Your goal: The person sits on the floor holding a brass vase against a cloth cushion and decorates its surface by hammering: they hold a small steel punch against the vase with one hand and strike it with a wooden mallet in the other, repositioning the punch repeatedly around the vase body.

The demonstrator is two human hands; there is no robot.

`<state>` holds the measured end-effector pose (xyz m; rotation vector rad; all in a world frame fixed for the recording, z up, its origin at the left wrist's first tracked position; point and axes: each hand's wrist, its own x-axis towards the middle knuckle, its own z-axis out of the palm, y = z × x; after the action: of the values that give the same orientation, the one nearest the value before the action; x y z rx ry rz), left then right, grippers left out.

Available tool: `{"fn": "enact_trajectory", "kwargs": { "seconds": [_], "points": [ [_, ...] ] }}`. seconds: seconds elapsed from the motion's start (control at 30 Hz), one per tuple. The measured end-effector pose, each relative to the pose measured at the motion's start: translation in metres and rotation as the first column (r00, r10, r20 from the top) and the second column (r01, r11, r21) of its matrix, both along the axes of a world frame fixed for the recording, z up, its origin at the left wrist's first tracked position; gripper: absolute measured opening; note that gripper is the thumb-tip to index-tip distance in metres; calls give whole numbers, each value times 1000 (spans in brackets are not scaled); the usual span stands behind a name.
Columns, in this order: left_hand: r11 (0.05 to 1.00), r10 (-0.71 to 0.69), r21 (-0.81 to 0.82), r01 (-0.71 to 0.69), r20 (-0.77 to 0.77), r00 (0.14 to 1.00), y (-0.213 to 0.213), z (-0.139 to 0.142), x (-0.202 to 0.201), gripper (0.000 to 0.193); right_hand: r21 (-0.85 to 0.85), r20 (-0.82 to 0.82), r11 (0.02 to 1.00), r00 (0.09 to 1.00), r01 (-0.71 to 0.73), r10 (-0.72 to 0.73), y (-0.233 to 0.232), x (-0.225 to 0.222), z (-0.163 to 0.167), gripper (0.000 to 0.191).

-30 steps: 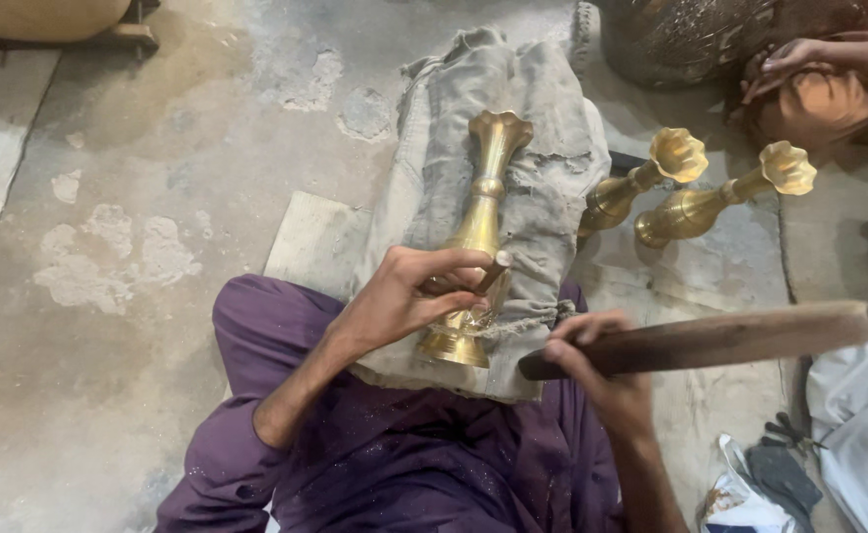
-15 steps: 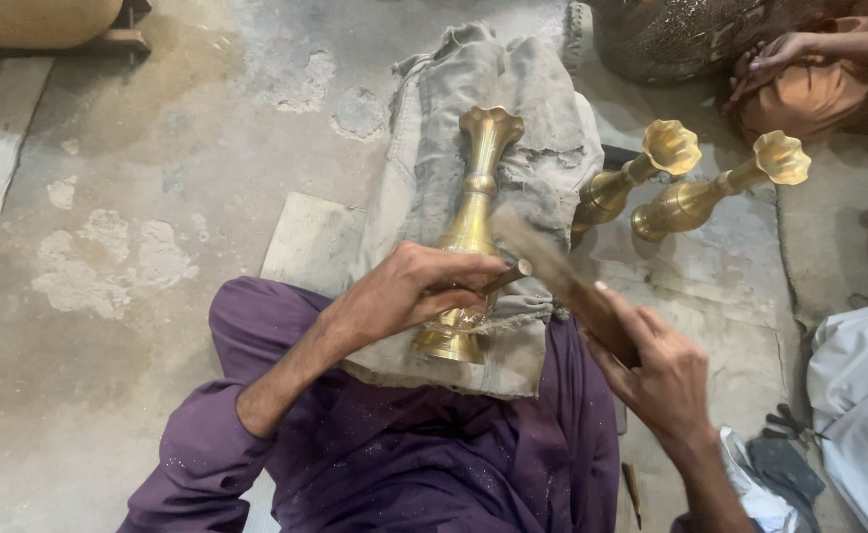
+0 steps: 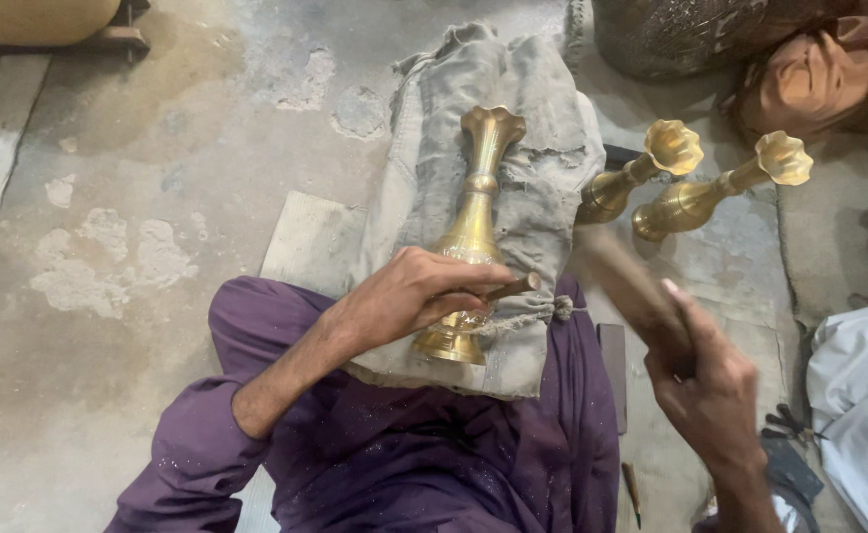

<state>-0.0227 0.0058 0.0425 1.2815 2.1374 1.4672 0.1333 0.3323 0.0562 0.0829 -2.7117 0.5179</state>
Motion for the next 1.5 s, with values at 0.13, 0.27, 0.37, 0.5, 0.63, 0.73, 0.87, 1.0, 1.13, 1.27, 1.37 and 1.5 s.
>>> {"fn": "enact_trajectory", "kwargs": {
  "seconds": [0.13,0.27,0.37,0.5,0.63,0.73,0.87,1.0,1.13,1.27,1.37,1.5],
  "points": [
    [998,-6,-66,7,11,1000,4,-1,-1,46,129,62,990,995,63,-72,-3,3,-6,74],
    [999,-53,-16,52,-54,997,4,-2,-4,45,-4,26,999,998,49,-49,-4,8,-11,72],
    [993,-70,-98,65,-42,997,7,-5,-5,47,101,-51,993,997,57,-53,-2,9,-17,68],
    [993,-81,-95,74,-78,994,5,-5,-5,51,-304,59,949,996,89,-74,0,11,-30,66],
    [991,-96,-106,87,-84,992,5,-2,-6,50,31,-118,994,988,106,-101,-3,17,-39,51],
    [989,-107,-113,98,-83,991,5,2,-6,49,-237,-139,971,989,21,-55,-5,18,-40,43],
    [971,-89,-223,81,-26,996,4,5,-6,53,266,-66,955,991,133,-120,0,17,-30,64],
    [998,-50,-42,47,-70,996,0,5,-2,46,267,-69,954,990,135,-121,2,16,-22,64],
    [999,-41,-23,39,-71,997,2,1,-1,45,-8,-77,994,991,107,-108,-2,13,-13,59],
    [996,-36,-82,31,-52,998,2,-3,0,46,162,-51,980,993,112,-104,-3,11,-7,58],
    [999,-39,-27,36,-98,994,0,-6,-1,46,-72,-70,993,993,93,-98,-2,11,-9,52],
    [993,-57,-107,51,-57,997,0,-13,-2,48,-25,-13,995,995,95,-95,1,17,-15,50]
  ]
}}
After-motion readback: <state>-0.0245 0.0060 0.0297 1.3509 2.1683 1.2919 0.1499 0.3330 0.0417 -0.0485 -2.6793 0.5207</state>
